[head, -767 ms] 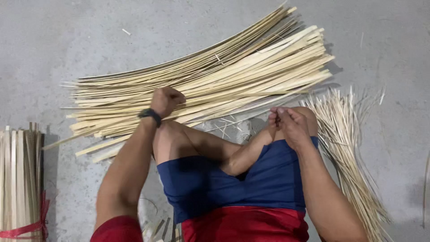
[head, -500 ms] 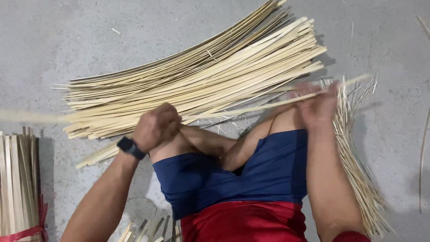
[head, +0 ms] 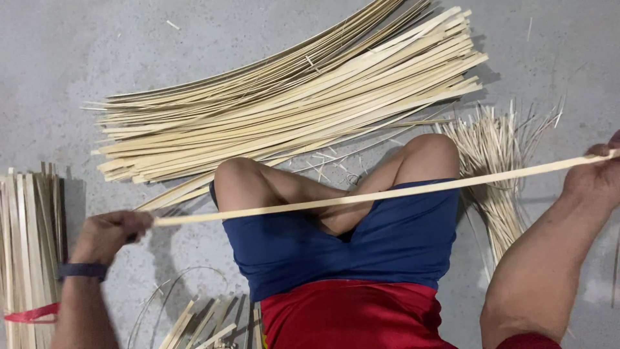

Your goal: Weaving thin strips of bamboo around a circular frame to create a reinforced bamboo hoop.

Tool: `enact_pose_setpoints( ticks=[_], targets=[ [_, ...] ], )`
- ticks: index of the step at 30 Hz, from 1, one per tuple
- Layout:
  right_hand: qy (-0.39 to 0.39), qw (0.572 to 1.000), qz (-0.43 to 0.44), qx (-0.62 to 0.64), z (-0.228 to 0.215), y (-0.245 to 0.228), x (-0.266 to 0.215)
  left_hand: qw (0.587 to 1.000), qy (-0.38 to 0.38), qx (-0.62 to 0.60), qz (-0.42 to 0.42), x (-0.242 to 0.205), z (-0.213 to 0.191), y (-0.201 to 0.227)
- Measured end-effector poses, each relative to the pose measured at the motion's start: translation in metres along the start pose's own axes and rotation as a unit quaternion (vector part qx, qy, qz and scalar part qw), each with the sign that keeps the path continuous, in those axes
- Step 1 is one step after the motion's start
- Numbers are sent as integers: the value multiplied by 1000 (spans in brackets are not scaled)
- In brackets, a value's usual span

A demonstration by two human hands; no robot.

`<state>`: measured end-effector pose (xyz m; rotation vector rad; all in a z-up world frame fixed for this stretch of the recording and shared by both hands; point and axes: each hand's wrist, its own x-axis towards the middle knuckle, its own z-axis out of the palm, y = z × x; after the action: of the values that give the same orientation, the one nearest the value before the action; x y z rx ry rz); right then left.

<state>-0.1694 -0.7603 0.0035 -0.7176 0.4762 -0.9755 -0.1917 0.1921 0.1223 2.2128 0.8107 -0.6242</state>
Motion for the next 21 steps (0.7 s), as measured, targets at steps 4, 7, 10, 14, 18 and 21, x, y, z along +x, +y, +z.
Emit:
enact_pose_setpoints(
  ticks=[4,7,10,14,18,21],
  targets=[
    [-178,977,21,-115,100,-4,-88,800,221,-547,112,37,33,-45],
    [-292,930,67,-212,264,-26,-216,640,69,-692,328,-8,43,54],
    [-530,814,69,-225,239,16,-214,550,-87,-793,248,-58,62,170],
    [-624,704,54,-334,292,5,-292,654,-353,-486,459,-47,105,206],
    [-762,546,-58,-344,296,7,-317,846,-399,-211,285,-86,115,275],
    [-770,477,-144,-398,301,5,-328,884,-363,-26,294,-106,120,300]
  ],
)
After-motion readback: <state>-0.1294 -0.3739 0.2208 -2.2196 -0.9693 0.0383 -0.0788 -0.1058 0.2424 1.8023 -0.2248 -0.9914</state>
